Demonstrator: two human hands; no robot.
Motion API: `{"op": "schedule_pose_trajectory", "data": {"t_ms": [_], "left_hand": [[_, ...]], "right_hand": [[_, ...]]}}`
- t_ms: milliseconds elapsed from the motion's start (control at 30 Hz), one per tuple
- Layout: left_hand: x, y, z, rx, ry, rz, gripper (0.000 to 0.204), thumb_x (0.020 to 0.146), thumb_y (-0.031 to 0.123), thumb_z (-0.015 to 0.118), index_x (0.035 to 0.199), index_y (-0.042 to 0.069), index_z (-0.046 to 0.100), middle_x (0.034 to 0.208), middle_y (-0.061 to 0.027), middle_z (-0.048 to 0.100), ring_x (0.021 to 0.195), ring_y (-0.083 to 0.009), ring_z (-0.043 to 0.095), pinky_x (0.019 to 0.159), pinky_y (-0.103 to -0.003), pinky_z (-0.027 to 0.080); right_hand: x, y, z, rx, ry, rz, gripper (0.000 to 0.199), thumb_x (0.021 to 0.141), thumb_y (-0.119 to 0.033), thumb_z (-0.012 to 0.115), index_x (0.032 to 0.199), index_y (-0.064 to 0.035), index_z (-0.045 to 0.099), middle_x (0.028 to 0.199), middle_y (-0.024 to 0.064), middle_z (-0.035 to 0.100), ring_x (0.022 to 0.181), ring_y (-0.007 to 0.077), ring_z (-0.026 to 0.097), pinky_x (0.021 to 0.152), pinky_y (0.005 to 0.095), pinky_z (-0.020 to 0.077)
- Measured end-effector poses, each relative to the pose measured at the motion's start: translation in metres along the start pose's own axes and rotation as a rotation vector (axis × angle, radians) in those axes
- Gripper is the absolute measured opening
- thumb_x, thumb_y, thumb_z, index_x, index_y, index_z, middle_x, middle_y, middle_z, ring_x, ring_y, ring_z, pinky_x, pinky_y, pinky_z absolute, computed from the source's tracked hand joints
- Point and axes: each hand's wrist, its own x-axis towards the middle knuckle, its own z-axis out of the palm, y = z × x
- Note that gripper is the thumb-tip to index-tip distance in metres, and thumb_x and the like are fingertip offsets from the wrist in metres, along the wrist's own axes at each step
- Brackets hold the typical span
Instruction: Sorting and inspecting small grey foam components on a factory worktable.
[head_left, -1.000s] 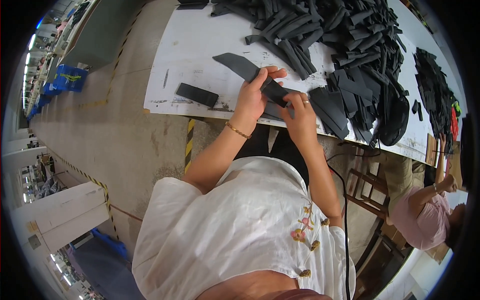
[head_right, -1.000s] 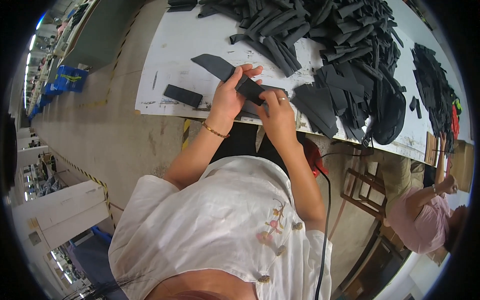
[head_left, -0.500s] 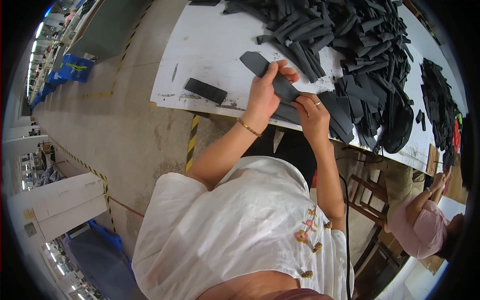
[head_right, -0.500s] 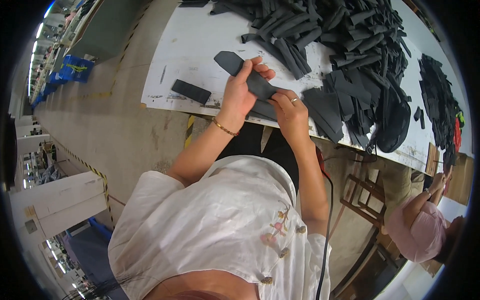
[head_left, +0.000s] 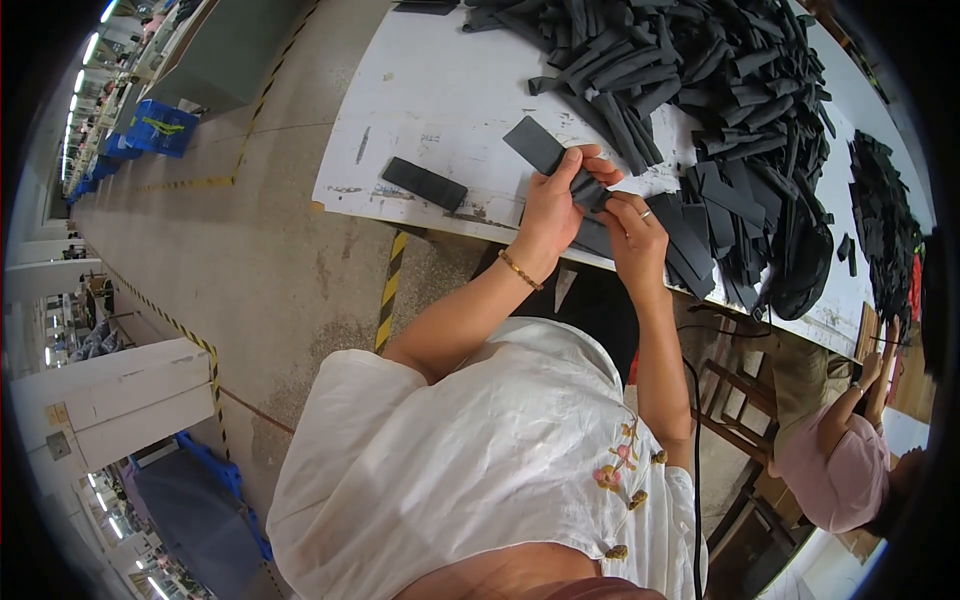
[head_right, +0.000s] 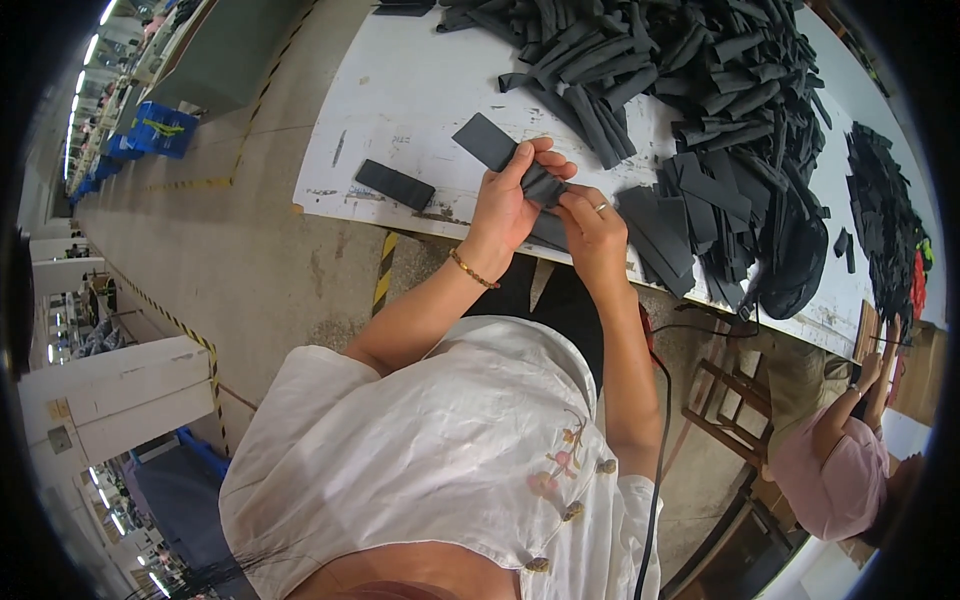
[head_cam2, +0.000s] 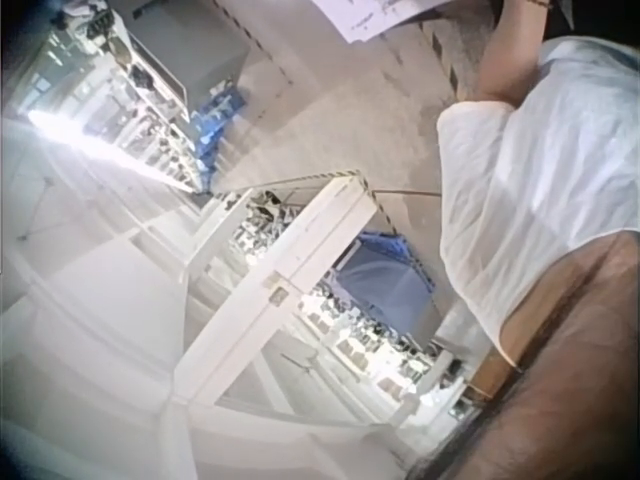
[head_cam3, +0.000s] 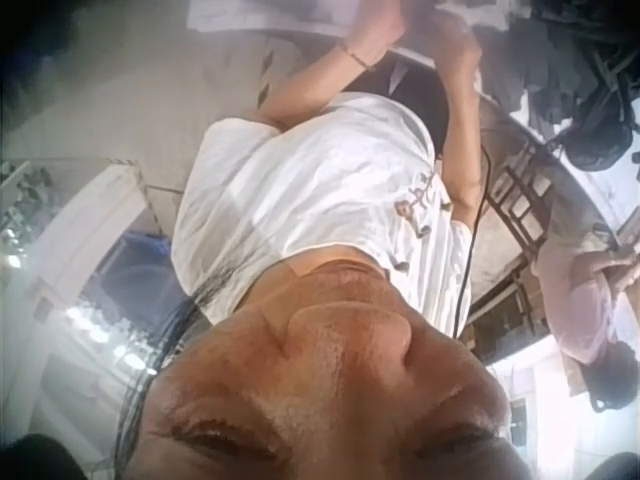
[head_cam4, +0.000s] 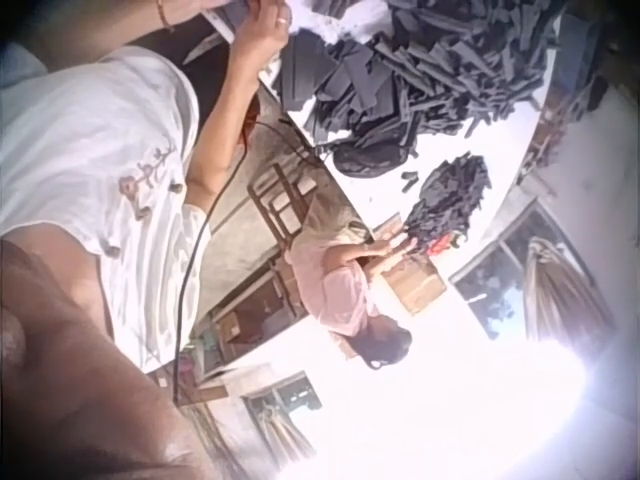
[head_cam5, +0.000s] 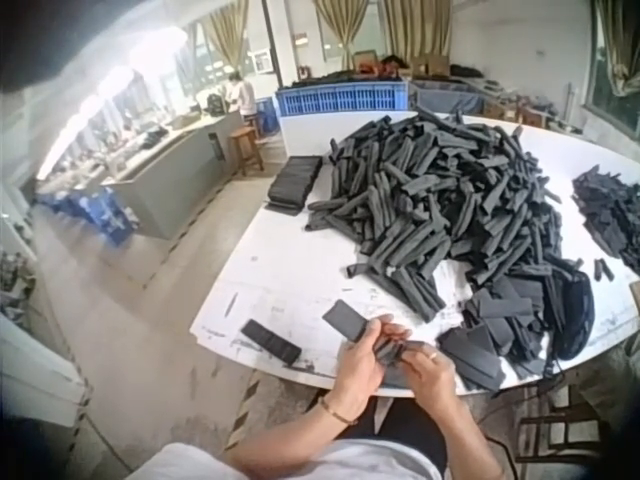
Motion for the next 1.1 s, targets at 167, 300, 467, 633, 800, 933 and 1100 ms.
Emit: {"op": "schedule_pose_trajectory", "data": {"t_ms": [167, 300, 467, 633, 800, 933, 1100], "left_hand": [[-0.002, 0.002, -0.002, 0.026, -0.015, -0.004, 0.030, 0.100, 0.028, 0.052, 0.106, -0.001, 0.060, 0.088, -0.0106, 0.067, 0.086, -0.0249, 0.067, 0.079, -0.038, 0.054], [0.001, 0.001, -0.002, 0.013, 0.010, -0.003, 0.031, 0.100, 0.029, 0.052, 0.107, -0.001, 0.060, 0.089, -0.0122, 0.067, 0.088, -0.0259, 0.067, 0.080, -0.038, 0.054], [0.006, -0.003, -0.004, 0.068, -0.075, 0.103, 0.035, 0.102, 0.030, 0.047, 0.113, -0.002, 0.057, 0.099, -0.0155, 0.066, 0.098, -0.0306, 0.064, 0.091, -0.041, 0.050], [0.013, 0.009, -0.001, 0.008, -0.117, 0.169, 0.036, 0.102, 0.029, 0.046, 0.117, -0.002, 0.054, 0.106, -0.0170, 0.065, 0.110, -0.0333, 0.060, 0.103, -0.045, 0.044], [0.009, 0.016, 0.008, 0.053, -0.203, 0.166, 0.036, 0.101, 0.030, 0.049, 0.113, -0.004, 0.055, 0.104, -0.0206, 0.066, 0.108, -0.0345, 0.062, 0.098, -0.045, 0.048], [0.002, 0.031, -0.006, 0.061, 0.042, 0.131, 0.030, 0.096, 0.025, 0.060, 0.106, -0.003, 0.058, 0.098, -0.0188, 0.067, 0.093, -0.0322, 0.067, 0.086, -0.044, 0.055], [0.002, 0.043, -0.027, 0.016, 0.085, 0.147, 0.018, 0.093, 0.014, 0.063, 0.100, -0.003, 0.062, 0.096, -0.0188, 0.068, 0.091, -0.0333, 0.067, 0.084, -0.045, 0.056]], "right_hand": [[0.001, -0.001, 0.000, 0.027, -0.022, 0.017, 0.017, 0.077, 0.008, 0.068, 0.092, 0.0010, 0.062, 0.094, 0.0133, 0.065, 0.078, 0.0305, 0.065, 0.068, 0.0326, 0.0523], [0.000, -0.001, 0.000, 0.027, -0.019, 0.022, 0.017, 0.077, 0.007, 0.068, 0.093, 0.0018, 0.062, 0.094, 0.0133, 0.065, 0.077, 0.0290, 0.065, 0.067, 0.0320, 0.0517], [-0.002, -0.006, 0.014, 0.674, 0.076, 0.687, 0.013, 0.083, -0.003, 0.070, 0.091, 0.0034, 0.061, 0.090, 0.0055, 0.063, 0.072, 0.0117, 0.059, 0.065, 0.0240, 0.0462], [-0.005, -0.012, 0.026, 0.366, 0.311, 0.457, 0.016, 0.087, -0.011, 0.071, 0.087, 0.0009, 0.060, 0.096, 0.0025, 0.059, 0.076, 0.0093, 0.056, 0.068, 0.0218, 0.0471], [0.012, -0.021, 0.013, 0.846, 0.216, 0.768, 0.015, 0.093, -0.015, 0.064, 0.096, -0.0011, 0.062, 0.090, -0.0001, 0.059, 0.075, 0.0086, 0.054, 0.069, 0.0272, 0.0486], [0.007, -0.022, 0.006, 0.184, 0.372, 0.192, 0.006, 0.085, -0.003, 0.070, 0.083, -0.0008, 0.064, 0.079, 0.0038, 0.061, 0.067, 0.0128, 0.056, 0.061, 0.0256, 0.0460], [0.003, -0.035, -0.001, 0.046, 0.276, 0.046, 0.008, 0.081, 0.002, 0.071, 0.084, -0.0006, 0.064, 0.079, 0.0086, 0.062, 0.066, 0.0181, 0.058, 0.061, 0.0268, 0.0469]]}}
